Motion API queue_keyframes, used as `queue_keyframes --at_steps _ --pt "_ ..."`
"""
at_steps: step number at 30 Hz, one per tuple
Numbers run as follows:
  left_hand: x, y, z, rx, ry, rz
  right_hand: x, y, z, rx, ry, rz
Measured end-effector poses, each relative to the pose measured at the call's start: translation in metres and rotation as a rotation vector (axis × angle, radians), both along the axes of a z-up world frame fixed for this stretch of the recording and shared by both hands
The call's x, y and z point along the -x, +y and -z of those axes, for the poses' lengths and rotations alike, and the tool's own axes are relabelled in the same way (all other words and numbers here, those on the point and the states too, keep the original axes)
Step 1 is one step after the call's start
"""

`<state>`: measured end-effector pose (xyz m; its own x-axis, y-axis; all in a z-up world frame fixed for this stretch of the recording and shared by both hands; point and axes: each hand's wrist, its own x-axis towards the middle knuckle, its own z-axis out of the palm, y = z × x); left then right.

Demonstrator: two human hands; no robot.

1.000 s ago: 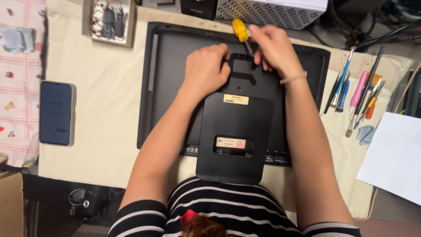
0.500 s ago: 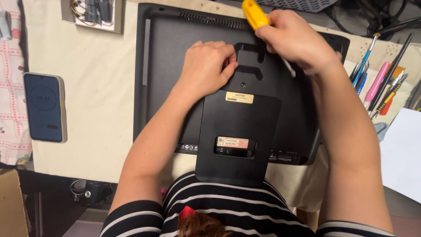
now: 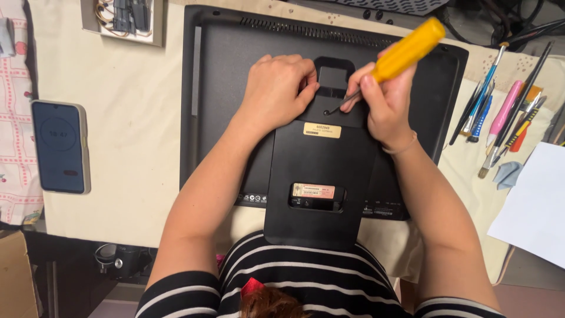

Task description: The person uses a yellow-handled screwdriver to remove multiple screws from the back of a black computer monitor. They work on several screw locations around the rear panel and stand, then flip the monitor to access additional screws near the bottom edge.

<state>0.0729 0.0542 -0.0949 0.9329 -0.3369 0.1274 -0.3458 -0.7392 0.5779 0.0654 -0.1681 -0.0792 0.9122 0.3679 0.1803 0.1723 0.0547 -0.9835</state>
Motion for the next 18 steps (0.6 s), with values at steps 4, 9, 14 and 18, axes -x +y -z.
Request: queue_keyframes --at_steps 4,9,14,18 --pt "0.0011 -0.0004 0.0000 -0.010 -0.002 0.008 0.0049 0.0012 -0.0069 0.134 -0.145 0.000" --pt "0.0020 -0.0006 -0.0001 -0.005 -0.031 0.008 0.0073 -0.0021 0.0015 0.064 -0.223 -0.009" --pt "0.0020 -0.0005 0.0002 -0.008 -0.033 0.001 0.0076 0.0020 -0.0008 0.014 -0.234 0.046" --pt "0.0019 -0.0005 -0.0023 -0.008 -0.014 0.004 0.0099 0.0037 -0.0016 0.005 -0.239 0.124"
